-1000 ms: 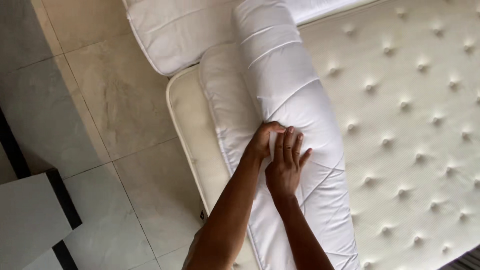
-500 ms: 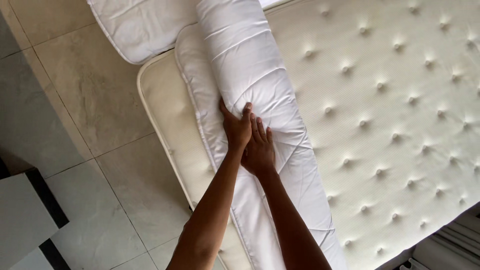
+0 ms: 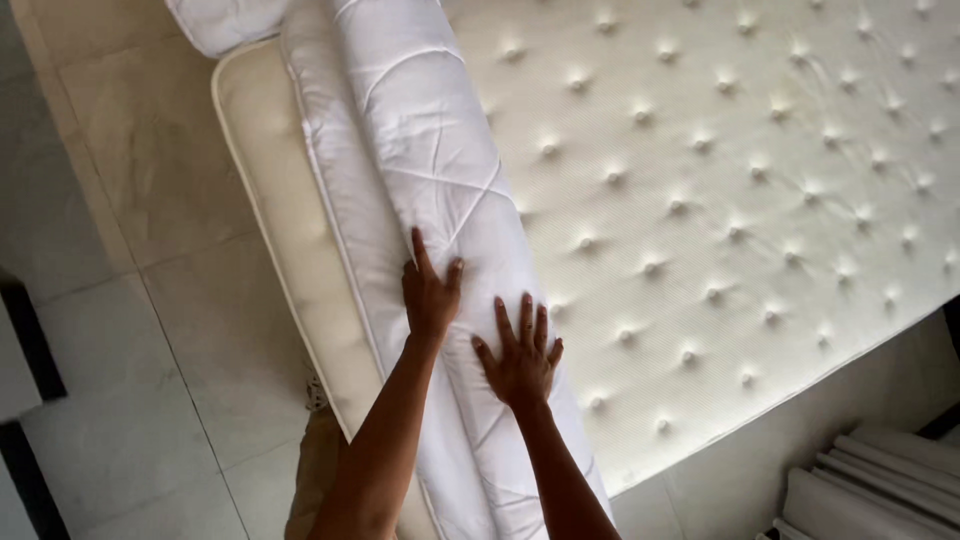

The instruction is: The person rolls up a white quilted mattress pad by hand on top of a mattress.

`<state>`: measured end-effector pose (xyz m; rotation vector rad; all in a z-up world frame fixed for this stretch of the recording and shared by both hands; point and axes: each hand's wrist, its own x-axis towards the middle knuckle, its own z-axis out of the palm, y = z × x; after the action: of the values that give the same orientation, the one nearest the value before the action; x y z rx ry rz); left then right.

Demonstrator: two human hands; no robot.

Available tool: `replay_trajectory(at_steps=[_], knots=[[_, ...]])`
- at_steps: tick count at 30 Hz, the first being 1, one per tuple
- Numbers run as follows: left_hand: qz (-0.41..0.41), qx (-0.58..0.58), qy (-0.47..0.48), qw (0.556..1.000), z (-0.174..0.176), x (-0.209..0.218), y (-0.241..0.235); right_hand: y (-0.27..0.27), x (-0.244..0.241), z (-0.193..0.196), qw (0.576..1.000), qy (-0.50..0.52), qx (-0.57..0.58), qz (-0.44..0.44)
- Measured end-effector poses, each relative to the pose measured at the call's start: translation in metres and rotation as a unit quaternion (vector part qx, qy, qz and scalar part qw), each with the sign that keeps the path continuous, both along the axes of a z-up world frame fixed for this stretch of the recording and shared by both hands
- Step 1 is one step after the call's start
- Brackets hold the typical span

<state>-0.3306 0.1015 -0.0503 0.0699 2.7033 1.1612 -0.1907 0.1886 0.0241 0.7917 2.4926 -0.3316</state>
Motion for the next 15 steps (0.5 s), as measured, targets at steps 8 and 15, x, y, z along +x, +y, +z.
replay_trajectory(at_steps=[8, 15], knots=[[-0.03, -0.03, -0.06, 0.997, 0.007, 0.213, -0.027, 0.01, 0.135, 0.0, 0.992, 0.037, -0.058, -0.103], [-0.062, -0.025, -0.077, 0.995, -0.013, 0.331, -0.055, -0.002, 0.232, -0.015, 0.992, 0.006, -0.062, -0.111]])
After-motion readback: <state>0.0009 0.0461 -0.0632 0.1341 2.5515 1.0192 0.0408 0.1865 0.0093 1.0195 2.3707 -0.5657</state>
